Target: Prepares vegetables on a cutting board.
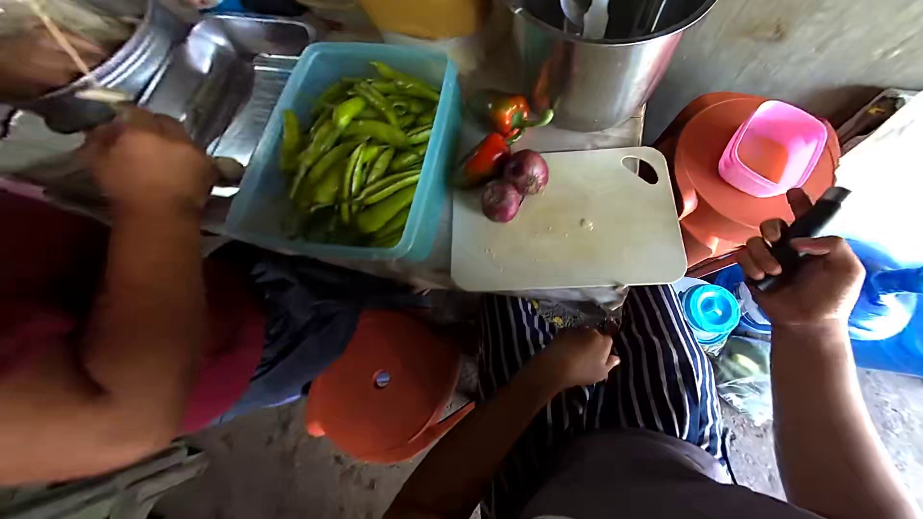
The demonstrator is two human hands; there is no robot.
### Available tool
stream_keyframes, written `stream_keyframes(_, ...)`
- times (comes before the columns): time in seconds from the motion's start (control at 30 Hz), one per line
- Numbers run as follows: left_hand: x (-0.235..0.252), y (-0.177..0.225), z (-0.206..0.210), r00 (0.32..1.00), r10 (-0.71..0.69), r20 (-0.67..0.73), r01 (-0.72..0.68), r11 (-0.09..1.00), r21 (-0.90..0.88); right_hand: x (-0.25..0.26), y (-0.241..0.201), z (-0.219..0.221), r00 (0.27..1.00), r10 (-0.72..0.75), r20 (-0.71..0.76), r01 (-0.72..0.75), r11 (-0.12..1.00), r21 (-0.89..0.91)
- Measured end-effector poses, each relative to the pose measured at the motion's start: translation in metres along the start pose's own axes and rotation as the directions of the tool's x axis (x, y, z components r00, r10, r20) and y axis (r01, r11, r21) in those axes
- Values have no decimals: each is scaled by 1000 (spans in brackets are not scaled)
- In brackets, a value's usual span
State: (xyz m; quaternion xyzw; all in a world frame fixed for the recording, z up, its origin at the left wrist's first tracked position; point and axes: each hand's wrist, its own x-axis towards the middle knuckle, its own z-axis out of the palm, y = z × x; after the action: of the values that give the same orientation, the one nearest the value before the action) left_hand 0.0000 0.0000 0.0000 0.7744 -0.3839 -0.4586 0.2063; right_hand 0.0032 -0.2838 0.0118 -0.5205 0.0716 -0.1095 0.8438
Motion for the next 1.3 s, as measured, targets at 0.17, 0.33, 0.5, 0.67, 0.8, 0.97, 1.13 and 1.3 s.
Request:
stream_keyframes(0.17, -78, 17, -29, 398, -10, -918, 81, 996, 24, -41, -13, -1, 998, 42, 46, -37, 992, -121)
stream_keyframes(0.33, -69, -18, -76, 100, -299, -949, 248, 931, -268, -75, -17, 40, 985, 42, 164, 13, 946, -323)
stream_keyframes(0.5, -47, -32, -78, 29, -197, -980, 233, 955, -185, -94, -11, 68, 938, 112, 329, 77, 857, -509)
stream_keyframes(0.67, -60, -19, -57, 86, 22, -996, -55, 998, 18, -100, -10, 77, 906, 175, 385, 250, 514, -821)
stream_keyframes(0.8, -52, -31, -43, 157, 91, -983, -140, 988, 69, -102, -6, 94, 860, 125, 495, 460, 233, -857)
stream_keyframes(0.97, -44, -44, -34, 99, 146, -984, -267, 957, 115, -100, -3, 113, 828, 206, 521, 515, 84, -853)
stream_keyframes(1.13, -40, -50, -26, 31, 150, -988, -292, 947, 135, -94, -6, 123, 796, 211, 568, 571, 52, -819)
stream_keyframes(1.3, -37, -49, -24, -27, 117, -993, -298, 947, 120, -95, -15, 126, 775, 194, 602, 604, 57, -795)
